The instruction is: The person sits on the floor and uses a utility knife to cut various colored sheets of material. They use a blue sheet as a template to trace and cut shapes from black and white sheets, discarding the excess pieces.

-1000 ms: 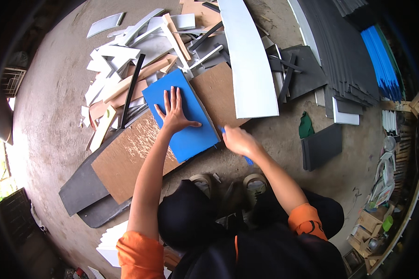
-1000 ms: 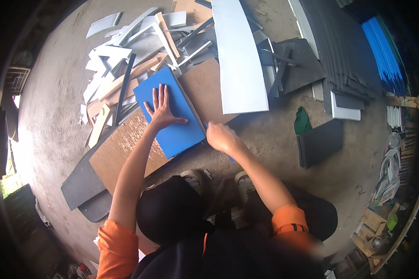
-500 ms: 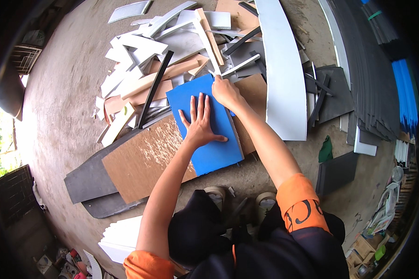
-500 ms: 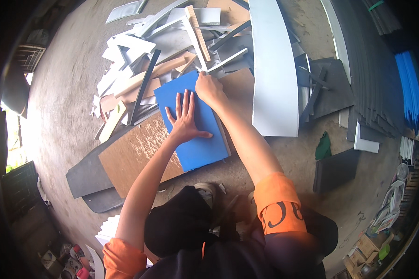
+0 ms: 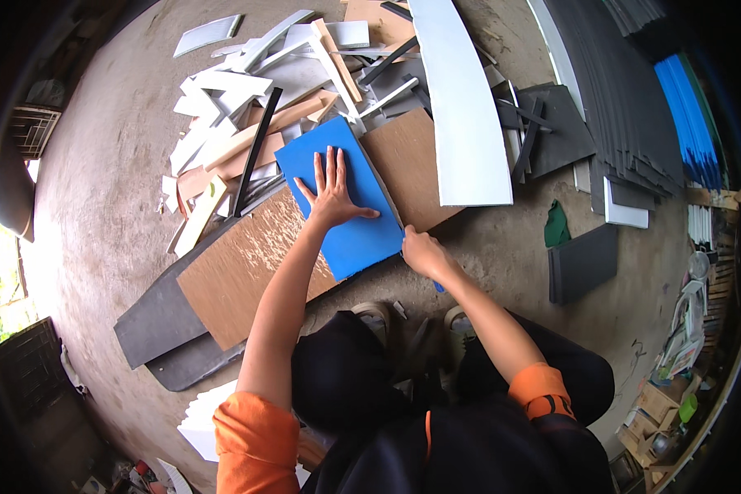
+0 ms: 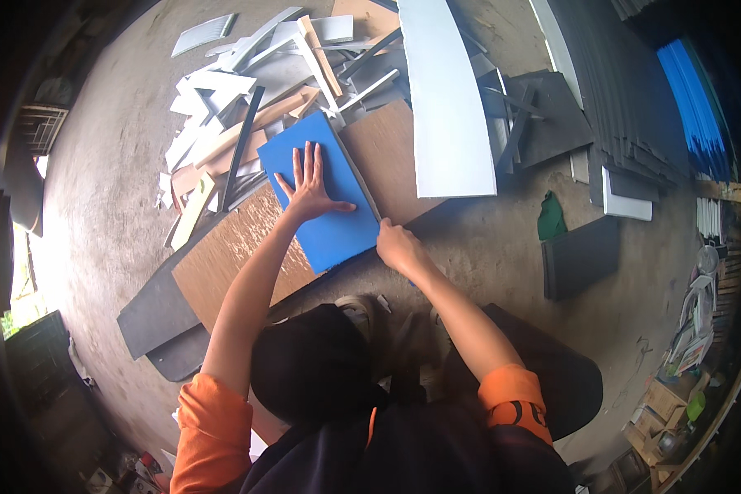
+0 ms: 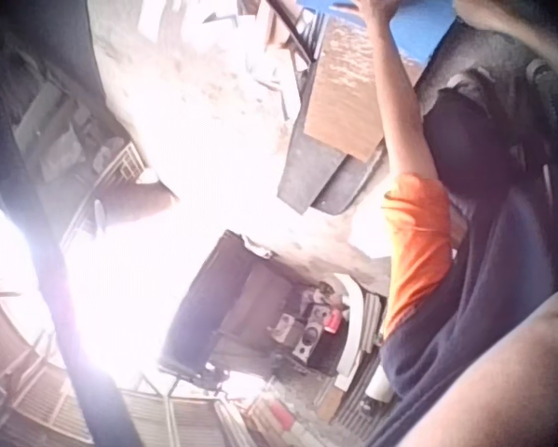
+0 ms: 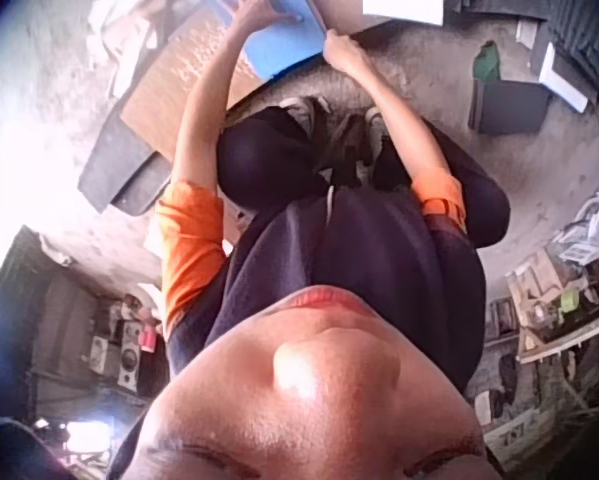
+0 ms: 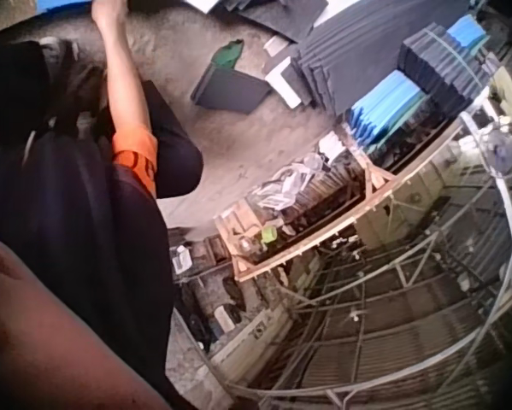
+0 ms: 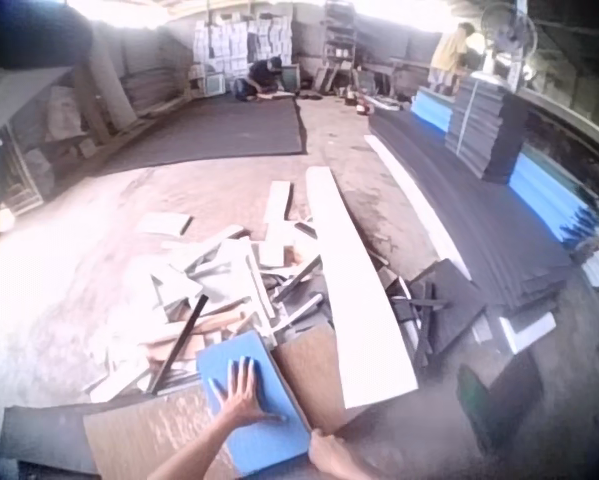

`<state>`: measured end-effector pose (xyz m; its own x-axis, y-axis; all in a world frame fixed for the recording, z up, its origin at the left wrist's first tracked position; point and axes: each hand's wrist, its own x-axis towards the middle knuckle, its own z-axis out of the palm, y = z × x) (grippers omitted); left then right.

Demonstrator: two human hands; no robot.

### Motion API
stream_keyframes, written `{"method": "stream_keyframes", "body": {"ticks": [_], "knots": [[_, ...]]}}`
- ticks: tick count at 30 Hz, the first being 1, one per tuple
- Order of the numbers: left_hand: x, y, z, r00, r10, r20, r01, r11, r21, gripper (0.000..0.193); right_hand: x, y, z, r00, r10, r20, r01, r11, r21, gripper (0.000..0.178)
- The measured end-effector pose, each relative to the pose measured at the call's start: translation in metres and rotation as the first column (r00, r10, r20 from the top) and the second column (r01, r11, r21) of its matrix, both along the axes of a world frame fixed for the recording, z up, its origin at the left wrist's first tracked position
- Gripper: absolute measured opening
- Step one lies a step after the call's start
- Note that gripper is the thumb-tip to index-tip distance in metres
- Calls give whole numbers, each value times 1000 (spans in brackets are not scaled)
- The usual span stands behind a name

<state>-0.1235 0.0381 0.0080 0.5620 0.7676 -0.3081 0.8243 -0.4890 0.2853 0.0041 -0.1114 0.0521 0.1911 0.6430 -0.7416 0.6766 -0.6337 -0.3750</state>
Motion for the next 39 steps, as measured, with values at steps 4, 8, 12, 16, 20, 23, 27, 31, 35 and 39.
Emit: {"method": "stream_keyframes", "body": {"ticks": [4, 8, 12, 16, 20, 23, 27, 31, 35, 39], "knots": [[-2, 0, -1, 1000, -2, -14, 2, 1000, 11, 141, -9, -41, 0, 1000, -13, 23, 12, 998, 58, 24], [0, -1, -1, 1000, -11, 0, 11, 1000, 5, 141, -15, -80, -29, 997, 15, 75, -26, 988, 152, 22], [6, 2, -3, 1000, -14, 23, 13, 1000, 17, 141, -12, -128, -73, 991, 39, 130, -59, 987, 151, 25], [-7, 1, -3, 999, 20, 32, -21, 1000, 23, 141, 0, -35, 9, 988, -38, 148, -1, 967, 254, 26], [-9, 1, 1, 996, 33, 80, -34, 999, 12, 139, 14, 75, 33, 990, -21, 137, -43, 895, 444, 26], [0, 1, 5, 998, 12, 69, -9, 999, -33, 138, 23, 143, 2, 978, -57, 199, -57, 850, 523, 29], [-2, 1, 7, 988, 31, 153, -27, 999, -30, 135, 15, 189, -28, 979, -66, 193, -44, 853, 519, 32], [-8, 1, 5, 987, 36, 158, -34, 999, -17, 136, 10, 204, -46, 975, -17, 221, -97, 865, 492, 34], [-5, 1, 5, 992, 30, 121, -28, 999, -19, 136, 18, 223, -39, 997, -25, 74, 6, 971, 238, 30], [-1, 0, 4, 995, 21, 99, -18, 999, -34, 137, 20, 202, -25, 998, 59, 13, -60, 998, 25, 32]]}}
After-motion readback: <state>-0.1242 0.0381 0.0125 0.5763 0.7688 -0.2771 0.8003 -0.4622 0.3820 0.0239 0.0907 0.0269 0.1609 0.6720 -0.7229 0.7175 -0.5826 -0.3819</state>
